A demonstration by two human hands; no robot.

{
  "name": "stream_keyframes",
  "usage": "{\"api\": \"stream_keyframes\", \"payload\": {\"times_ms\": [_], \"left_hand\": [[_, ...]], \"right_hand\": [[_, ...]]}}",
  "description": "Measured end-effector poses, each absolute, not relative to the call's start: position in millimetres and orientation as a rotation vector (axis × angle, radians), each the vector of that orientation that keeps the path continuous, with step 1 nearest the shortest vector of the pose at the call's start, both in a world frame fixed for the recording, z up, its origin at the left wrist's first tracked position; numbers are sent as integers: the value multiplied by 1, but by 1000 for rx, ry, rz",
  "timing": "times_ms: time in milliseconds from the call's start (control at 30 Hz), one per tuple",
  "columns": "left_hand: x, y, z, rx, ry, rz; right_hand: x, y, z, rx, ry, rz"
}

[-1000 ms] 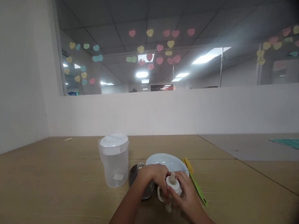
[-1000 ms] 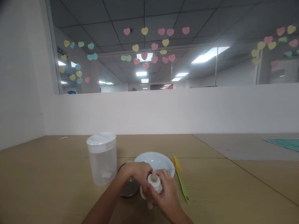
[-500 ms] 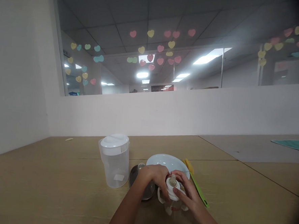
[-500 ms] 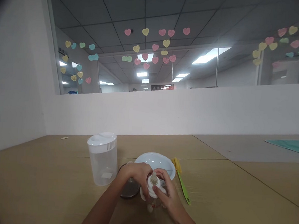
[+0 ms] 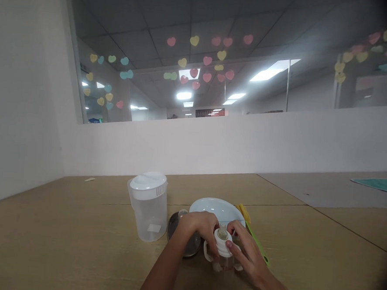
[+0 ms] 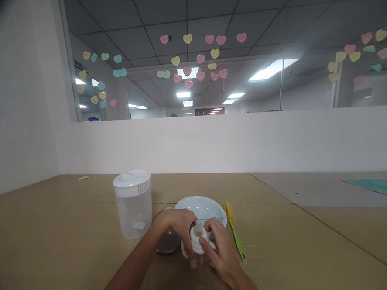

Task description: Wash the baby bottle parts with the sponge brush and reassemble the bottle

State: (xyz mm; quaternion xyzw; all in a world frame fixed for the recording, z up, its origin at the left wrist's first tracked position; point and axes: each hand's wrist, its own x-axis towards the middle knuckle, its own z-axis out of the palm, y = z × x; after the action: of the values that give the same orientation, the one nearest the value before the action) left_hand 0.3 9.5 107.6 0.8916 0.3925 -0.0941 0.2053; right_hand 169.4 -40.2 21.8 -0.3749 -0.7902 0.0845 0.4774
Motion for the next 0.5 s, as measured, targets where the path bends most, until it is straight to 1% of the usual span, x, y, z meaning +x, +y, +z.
{"api": "stream_keyframes", "payload": {"times_ms": [167,300,500], "left_hand": [[-1,9,109,2473,1112,-265],[-2,9,110,2465,1149,-267],[2,8,109,2516,1135,-243]], "right_hand": [[168,-41,22,-813,-1875,251],[160,-45,24,-896,-1818,344],[152,-45,28,-1009,-1843,294]]}}
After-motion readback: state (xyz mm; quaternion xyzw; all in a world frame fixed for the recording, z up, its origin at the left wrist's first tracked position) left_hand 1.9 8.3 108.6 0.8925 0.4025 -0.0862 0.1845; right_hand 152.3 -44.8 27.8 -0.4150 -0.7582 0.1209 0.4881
